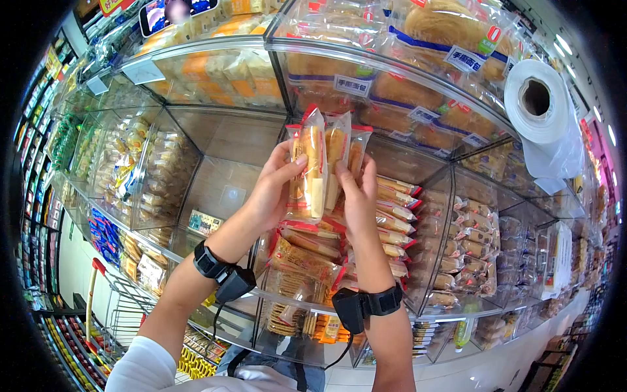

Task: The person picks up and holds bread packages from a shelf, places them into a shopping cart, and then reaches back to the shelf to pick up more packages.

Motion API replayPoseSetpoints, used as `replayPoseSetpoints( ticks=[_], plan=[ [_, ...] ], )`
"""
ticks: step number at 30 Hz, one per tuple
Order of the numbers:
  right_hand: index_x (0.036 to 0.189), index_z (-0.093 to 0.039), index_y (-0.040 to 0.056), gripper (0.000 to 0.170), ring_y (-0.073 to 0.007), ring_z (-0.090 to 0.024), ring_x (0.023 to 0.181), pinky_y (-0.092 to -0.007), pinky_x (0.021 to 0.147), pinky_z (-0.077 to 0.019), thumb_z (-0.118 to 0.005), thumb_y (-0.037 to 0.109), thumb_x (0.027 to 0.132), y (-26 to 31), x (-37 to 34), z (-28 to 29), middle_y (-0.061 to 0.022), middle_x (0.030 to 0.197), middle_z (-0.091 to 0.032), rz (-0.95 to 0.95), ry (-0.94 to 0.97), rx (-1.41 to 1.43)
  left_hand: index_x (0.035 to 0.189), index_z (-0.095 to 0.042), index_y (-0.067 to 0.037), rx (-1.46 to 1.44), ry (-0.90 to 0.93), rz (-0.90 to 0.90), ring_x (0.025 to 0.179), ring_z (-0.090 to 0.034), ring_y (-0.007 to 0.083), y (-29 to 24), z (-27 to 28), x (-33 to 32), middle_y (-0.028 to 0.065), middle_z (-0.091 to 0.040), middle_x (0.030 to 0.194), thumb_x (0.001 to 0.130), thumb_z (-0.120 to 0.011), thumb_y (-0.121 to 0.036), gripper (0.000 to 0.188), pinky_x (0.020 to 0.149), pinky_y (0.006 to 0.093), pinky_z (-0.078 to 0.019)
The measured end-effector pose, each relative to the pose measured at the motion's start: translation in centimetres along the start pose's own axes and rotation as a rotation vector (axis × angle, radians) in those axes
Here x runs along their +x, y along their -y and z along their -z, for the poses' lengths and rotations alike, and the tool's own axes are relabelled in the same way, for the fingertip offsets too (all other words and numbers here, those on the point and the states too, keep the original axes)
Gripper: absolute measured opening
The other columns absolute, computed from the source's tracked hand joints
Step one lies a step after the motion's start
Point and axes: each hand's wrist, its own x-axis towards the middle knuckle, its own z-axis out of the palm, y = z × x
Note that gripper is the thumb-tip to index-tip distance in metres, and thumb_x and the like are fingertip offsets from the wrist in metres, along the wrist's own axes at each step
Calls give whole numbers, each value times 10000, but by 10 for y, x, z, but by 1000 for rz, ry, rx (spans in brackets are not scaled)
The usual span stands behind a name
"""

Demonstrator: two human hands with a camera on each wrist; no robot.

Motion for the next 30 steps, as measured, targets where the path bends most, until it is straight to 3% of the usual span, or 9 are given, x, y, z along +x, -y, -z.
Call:
replayPoseSetpoints(
  ticks=[10, 16, 22, 30],
  plan=[
    [1138, -395, 36, 339, -132, -467, 998, -274, 881, -342, -508, 189, 857, -1, 2, 3, -64, 1092, -492, 35, -12, 85, 1189, -301, -50, 42, -57, -88, 948, -521, 162, 4, 1, 1, 92, -517, 1014, 836, -521, -144, 427, 813, 315, -439],
    [1105, -425, 11, 384, -134, -481, 971, -262, 830, -381, -568, 230, 824, -2, -3, -4, -78, 1065, -506, 5, -49, -113, 1200, -288, -45, 65, -41, -93, 944, -524, 160, 4, 0, 0, 94, -516, 1026, 840, -519, -127, 436, 801, 309, -445],
    [1056, -457, -2, 336, -121, -511, 888, -251, 792, -399, -583, 186, 809, 2, 0, 1, -65, 969, -546, 1, -25, -62, 1207, -239, -12, 57, -43, -47, 997, -490, 167, 3, -1, 0, 119, -466, 1106, 825, -532, -64, 485, 811, 302, -444],
    [1096, -435, 0, 354, -116, -496, 917, -251, 817, -386, -568, 169, 815, -1, 2, 2, -69, 1016, -524, 52, -70, -48, 1202, -230, 4, 90, -32, -82, 1031, -468, 168, 3, -3, 0, 126, -439, 1137, 812, -546, -45, 504, 841, 294, -430]
  ],
)
